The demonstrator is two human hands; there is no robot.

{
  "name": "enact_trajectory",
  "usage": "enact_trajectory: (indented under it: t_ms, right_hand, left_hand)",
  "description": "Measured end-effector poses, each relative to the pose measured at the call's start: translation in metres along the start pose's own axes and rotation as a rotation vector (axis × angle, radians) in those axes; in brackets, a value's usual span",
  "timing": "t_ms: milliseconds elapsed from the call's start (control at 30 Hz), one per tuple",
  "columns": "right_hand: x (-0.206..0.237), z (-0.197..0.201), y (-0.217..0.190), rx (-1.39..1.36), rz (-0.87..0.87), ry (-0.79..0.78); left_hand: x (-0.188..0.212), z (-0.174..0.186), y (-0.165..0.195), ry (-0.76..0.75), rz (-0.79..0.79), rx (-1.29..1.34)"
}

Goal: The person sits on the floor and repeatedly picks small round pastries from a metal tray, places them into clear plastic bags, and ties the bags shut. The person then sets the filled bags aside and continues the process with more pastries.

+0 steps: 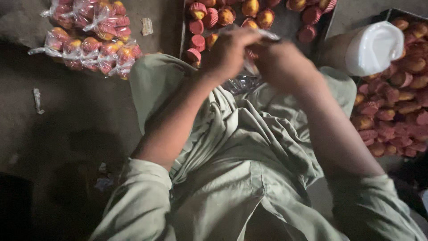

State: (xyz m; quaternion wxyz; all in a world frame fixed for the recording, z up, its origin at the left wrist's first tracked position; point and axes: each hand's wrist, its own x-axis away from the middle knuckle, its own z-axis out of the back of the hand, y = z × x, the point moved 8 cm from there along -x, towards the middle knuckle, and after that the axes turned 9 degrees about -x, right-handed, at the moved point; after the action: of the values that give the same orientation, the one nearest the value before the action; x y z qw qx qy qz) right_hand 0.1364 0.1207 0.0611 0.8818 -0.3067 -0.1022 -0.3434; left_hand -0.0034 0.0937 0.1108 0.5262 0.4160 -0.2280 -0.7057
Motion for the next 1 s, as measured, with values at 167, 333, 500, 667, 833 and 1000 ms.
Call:
enact_trajectory:
  t_ms: [167, 333, 500, 667, 833, 1000]
  right_hand:
    - [-0.017, 0.031, 0.029, -1.022, 0.165, 0.597]
    - [-0.051, -0.039, 0.035, -0.128, 0.031, 0.766]
    - [-0.073, -0.082, 0.027, -0.362, 0.002, 0.609]
    - [-0.091, -0.093, -0.044, -0.248, 0.333, 0.444]
    - [-0.107, -0.094, -0.047, -0.379, 0.243, 0.336]
    - [-0.108, -0.077, -0.045, -0.361, 0.174, 0.396]
  left_hand:
    - [0.002, 0.075, -0.036, 0.315, 0.073, -0.159]
    - [0.008, 0.123, -0.07, 0.492, 0.264, -0.281]
    - [0.021, 0.144, -0.095, 0.641, 0.322, -0.14]
    - [0.027, 0.139, -0.113, 0.691, 0.343, -0.342]
    - [0.029, 0.136, -0.125, 0.686, 0.364, -0.354]
    - [0.031, 0.139, -0.113, 0.738, 0.287, -0.356]
